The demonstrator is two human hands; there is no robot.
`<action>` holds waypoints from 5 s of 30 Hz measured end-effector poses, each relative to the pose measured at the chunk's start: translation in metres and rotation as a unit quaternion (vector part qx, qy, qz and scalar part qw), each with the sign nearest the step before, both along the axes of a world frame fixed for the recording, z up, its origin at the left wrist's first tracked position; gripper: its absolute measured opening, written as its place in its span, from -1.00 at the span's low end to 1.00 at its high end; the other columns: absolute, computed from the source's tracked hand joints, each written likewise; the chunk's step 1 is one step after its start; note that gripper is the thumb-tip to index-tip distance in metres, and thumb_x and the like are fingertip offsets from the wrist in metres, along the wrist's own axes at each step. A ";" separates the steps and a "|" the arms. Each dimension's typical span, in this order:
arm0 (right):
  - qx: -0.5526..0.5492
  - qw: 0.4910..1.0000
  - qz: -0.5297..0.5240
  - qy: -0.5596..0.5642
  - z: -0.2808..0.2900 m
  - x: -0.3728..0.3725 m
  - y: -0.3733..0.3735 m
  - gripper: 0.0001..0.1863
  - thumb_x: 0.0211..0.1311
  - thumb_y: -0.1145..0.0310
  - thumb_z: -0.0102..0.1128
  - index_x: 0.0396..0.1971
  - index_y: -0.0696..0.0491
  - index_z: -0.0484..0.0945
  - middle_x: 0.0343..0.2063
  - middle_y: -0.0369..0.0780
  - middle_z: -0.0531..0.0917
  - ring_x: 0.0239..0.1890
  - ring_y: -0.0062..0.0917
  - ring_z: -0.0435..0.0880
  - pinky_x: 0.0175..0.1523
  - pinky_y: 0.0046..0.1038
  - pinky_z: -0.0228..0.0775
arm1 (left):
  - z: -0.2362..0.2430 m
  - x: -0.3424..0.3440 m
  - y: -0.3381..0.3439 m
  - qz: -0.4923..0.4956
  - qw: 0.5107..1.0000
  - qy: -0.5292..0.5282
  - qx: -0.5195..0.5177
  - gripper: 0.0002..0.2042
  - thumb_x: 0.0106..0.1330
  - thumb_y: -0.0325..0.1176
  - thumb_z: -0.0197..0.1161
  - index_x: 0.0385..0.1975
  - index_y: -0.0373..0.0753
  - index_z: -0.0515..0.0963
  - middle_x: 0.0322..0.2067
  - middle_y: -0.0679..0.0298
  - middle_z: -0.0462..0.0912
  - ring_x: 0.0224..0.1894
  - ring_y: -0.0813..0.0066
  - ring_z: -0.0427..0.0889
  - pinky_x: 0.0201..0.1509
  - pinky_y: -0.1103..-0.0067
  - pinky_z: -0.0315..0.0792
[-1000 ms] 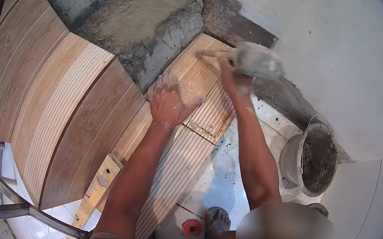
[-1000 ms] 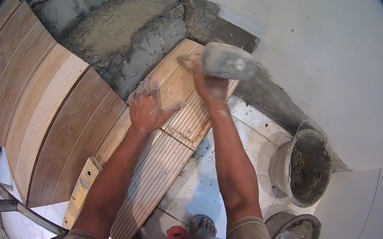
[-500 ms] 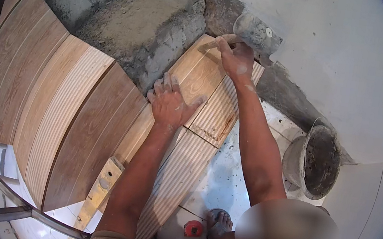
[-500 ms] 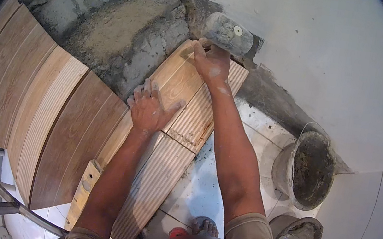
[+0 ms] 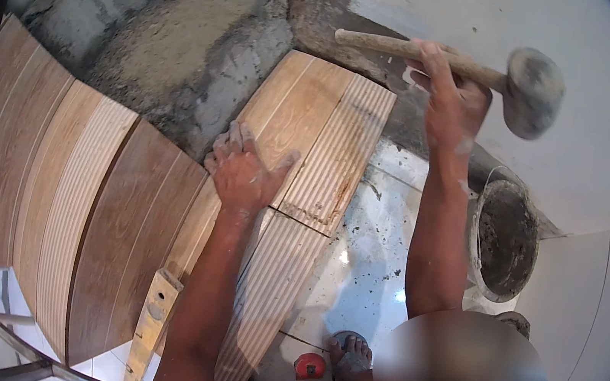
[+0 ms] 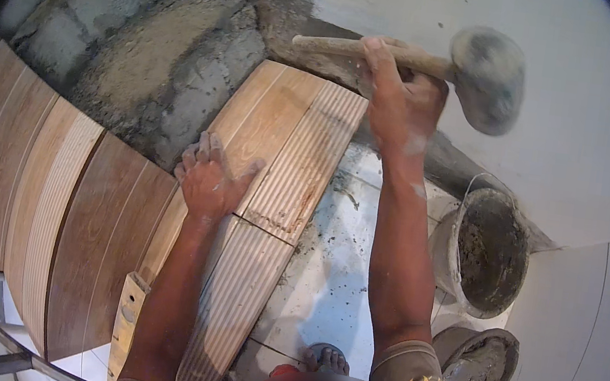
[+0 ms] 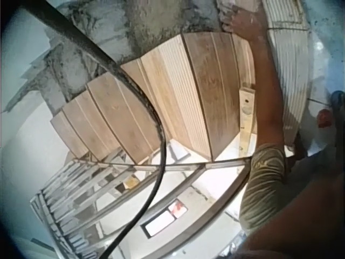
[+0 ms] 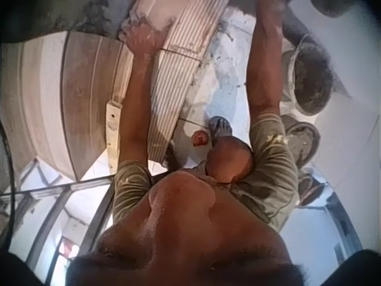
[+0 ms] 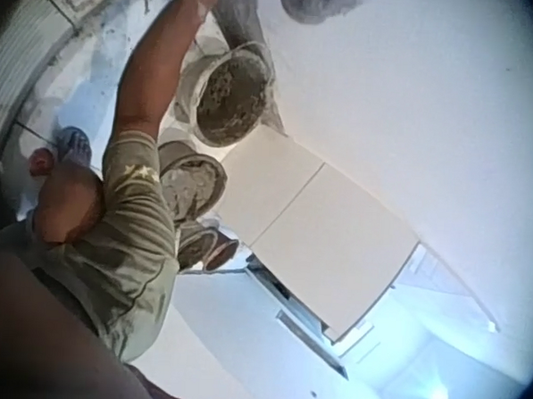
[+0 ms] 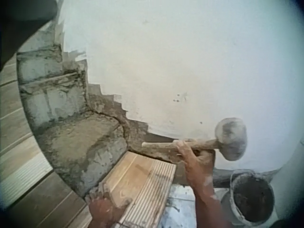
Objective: Measure, cut, and install wood-look tiles onto a set of stairs using mortar and a tile cutter.
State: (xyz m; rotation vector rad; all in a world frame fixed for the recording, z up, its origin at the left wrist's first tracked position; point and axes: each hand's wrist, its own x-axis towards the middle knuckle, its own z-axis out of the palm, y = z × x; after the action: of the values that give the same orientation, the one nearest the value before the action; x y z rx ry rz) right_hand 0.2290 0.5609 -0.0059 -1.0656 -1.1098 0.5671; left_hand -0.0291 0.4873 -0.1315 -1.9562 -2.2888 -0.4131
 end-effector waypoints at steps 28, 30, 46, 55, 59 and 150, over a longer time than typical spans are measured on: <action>-0.103 0.955 -0.104 0.258 -0.130 0.110 -0.072 -0.66 0.40 0.29 0.36 -0.03 0.26 0.63 -0.13 -0.10 0.78 -0.17 -0.49 0.77 -0.12 -0.45 0.74 | -0.011 -0.013 -0.009 -0.158 0.987 0.008 -0.039 -0.16 0.44 0.27 0.08 0.60 -0.08 0.09 0.59 -0.06 -0.02 0.64 -0.06 -0.08 0.62 -0.05 -0.22; -0.100 0.953 -0.102 0.265 -0.128 0.109 -0.071 -0.67 0.40 0.30 0.37 -0.04 0.26 0.64 -0.14 -0.10 0.78 -0.16 -0.49 0.77 -0.15 -0.47 0.74 | -0.012 -0.013 -0.009 -0.158 0.987 0.011 -0.028 -0.19 0.47 0.24 0.07 0.60 -0.08 0.10 0.59 -0.08 -0.02 0.63 -0.09 -0.07 0.63 -0.02 -0.21; -0.142 0.943 -0.057 0.297 -0.144 0.092 -0.078 -0.58 0.38 0.25 0.38 -0.02 0.33 0.60 -0.11 0.00 0.77 -0.19 -0.37 0.80 -0.10 -0.42 0.76 | -0.027 -0.013 -0.005 -0.115 0.993 0.007 0.002 -0.27 0.52 0.19 0.03 0.56 -0.10 0.19 0.55 -0.17 0.04 0.59 -0.24 -0.02 0.57 -0.15 -0.11; -0.125 0.943 -0.056 0.302 -0.140 0.090 -0.089 -0.61 0.39 0.24 0.38 -0.06 0.30 0.62 -0.13 -0.02 0.77 -0.20 -0.39 0.80 -0.12 -0.45 0.75 | -0.026 -0.011 -0.007 -0.098 0.995 -0.013 -0.013 -0.25 0.51 0.23 0.00 0.57 -0.08 0.17 0.57 -0.16 -0.02 0.60 -0.23 -0.06 0.57 -0.16 -0.15; -0.157 0.943 -0.029 0.291 -0.139 0.088 -0.090 -0.60 0.39 0.24 0.38 -0.05 0.31 0.60 -0.12 -0.01 0.77 -0.21 -0.35 0.81 -0.13 -0.46 0.75 | -0.027 -0.016 -0.007 -0.117 0.993 -0.008 0.004 -0.28 0.54 0.20 -0.04 0.58 -0.07 0.17 0.57 -0.13 0.02 0.60 -0.19 -0.02 0.59 -0.08 -0.17; -0.053 0.985 -0.085 0.139 -0.093 0.079 -0.089 -0.65 0.52 0.21 0.24 -0.03 0.25 0.61 -0.06 -0.08 0.75 -0.17 -0.47 0.77 -0.13 -0.46 0.75 | -0.011 -0.022 -0.072 -0.088 0.994 -0.057 -0.006 -0.15 0.44 0.22 0.14 0.53 -0.31 0.19 0.56 -0.16 0.04 0.60 -0.13 0.01 0.61 0.00 -0.12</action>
State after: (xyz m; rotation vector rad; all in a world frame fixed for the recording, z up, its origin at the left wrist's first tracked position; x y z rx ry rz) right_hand 0.3075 0.4722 -0.0985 -1.1213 -0.7438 0.6231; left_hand -0.0510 0.4157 -0.1425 -2.2049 -2.1936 -0.5418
